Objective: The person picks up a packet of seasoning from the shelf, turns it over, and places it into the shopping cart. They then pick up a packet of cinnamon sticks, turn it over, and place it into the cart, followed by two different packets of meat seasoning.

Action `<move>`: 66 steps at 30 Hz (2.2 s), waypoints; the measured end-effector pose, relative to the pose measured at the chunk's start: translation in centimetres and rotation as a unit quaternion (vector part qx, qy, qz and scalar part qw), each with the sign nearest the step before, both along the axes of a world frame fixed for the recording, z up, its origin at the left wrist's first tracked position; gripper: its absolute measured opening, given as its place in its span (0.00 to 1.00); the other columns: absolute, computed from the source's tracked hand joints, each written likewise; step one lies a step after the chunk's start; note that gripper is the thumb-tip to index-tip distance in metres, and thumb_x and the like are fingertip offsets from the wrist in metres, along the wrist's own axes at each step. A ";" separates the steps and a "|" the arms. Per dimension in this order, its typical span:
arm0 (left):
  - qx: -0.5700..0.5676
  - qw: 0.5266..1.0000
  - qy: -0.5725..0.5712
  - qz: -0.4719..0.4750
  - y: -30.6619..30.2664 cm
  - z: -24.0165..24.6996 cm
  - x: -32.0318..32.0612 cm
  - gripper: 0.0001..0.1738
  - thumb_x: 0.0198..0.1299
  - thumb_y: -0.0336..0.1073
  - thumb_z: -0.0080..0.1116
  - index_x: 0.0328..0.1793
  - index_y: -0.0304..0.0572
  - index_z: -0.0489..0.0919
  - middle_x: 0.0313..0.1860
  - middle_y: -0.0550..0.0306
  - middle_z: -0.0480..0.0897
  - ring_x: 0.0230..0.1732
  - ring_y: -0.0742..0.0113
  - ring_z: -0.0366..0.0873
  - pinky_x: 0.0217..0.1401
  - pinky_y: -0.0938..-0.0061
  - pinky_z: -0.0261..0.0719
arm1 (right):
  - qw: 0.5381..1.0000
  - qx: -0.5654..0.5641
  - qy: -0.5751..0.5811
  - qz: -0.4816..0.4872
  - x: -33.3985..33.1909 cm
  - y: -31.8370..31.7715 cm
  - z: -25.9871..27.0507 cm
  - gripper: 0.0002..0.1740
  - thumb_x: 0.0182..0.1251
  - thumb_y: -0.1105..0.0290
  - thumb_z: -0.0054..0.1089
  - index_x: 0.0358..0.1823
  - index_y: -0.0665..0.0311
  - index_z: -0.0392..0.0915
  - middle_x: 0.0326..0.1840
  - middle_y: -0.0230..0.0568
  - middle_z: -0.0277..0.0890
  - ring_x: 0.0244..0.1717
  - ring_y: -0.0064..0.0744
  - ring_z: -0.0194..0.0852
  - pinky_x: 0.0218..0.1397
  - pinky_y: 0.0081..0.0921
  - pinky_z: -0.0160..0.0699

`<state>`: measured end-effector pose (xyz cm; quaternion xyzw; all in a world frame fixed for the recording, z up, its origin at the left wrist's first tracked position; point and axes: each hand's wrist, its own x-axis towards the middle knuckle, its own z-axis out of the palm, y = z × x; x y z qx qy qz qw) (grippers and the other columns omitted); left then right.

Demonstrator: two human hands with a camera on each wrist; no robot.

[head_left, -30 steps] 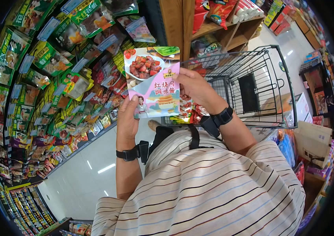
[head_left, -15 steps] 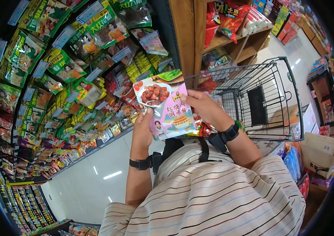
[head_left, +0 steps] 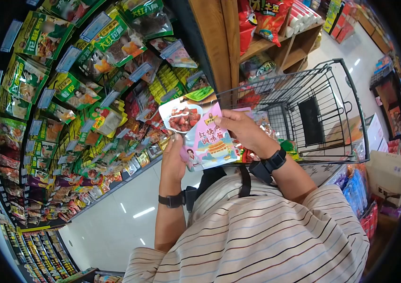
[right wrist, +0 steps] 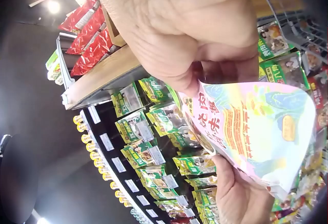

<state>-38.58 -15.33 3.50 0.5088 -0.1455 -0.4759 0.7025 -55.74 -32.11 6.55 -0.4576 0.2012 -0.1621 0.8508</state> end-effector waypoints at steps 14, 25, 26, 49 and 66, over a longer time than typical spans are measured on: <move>-0.012 0.999 0.004 -0.033 -1.0 0.8 -0.1 0.22 0.78 0.46 0.45 0.68 0.39 0.72 0.59 0.57 0.81 0.51 0.72 0.79 0.53 0.75 0.78 | 0.999 0.045 0.011 -0.015 0.1 -0.4 -1.6 0.19 0.75 0.65 0.58 0.58 0.71 0.77 0.52 0.37 0.82 0.51 0.20 0.79 0.56 0.21 0.78; -0.038 0.997 0.058 -0.021 -1.7 0.7 -0.2 0.21 0.78 0.44 0.47 0.67 0.39 0.73 0.62 0.57 0.79 0.60 0.67 0.78 0.63 0.68 0.76 | 0.998 0.061 0.006 -0.021 0.7 -0.3 -1.3 0.16 0.75 0.68 0.56 0.57 0.71 0.77 0.50 0.36 0.83 0.48 0.21 0.81 0.53 0.22 0.80; -0.037 0.997 0.066 -0.023 -1.6 0.7 -0.2 0.20 0.78 0.44 0.47 0.67 0.40 0.74 0.62 0.57 0.79 0.60 0.67 0.78 0.63 0.68 0.76 | 0.998 0.060 0.004 -0.019 0.8 -0.3 -1.5 0.16 0.75 0.68 0.56 0.57 0.71 0.77 0.50 0.36 0.83 0.47 0.21 0.81 0.52 0.22 0.81; -0.038 0.993 0.113 -0.006 -0.4 -2.2 1.2 0.24 0.76 0.45 0.50 0.69 0.37 0.73 0.63 0.57 0.79 0.61 0.69 0.77 0.64 0.71 0.75 | 0.997 0.042 0.062 0.007 2.1 -0.9 -3.7 0.17 0.74 0.69 0.57 0.61 0.69 0.76 0.52 0.37 0.82 0.50 0.24 0.81 0.56 0.25 0.80; -0.068 0.985 0.157 0.024 0.4 -3.7 3.8 0.24 0.76 0.45 0.51 0.67 0.33 0.74 0.61 0.55 0.80 0.58 0.69 0.79 0.60 0.72 0.77 | 0.993 0.047 0.096 0.042 5.6 0.1 -2.3 0.20 0.75 0.68 0.56 0.64 0.69 0.73 0.55 0.37 0.81 0.53 0.24 0.80 0.60 0.24 0.78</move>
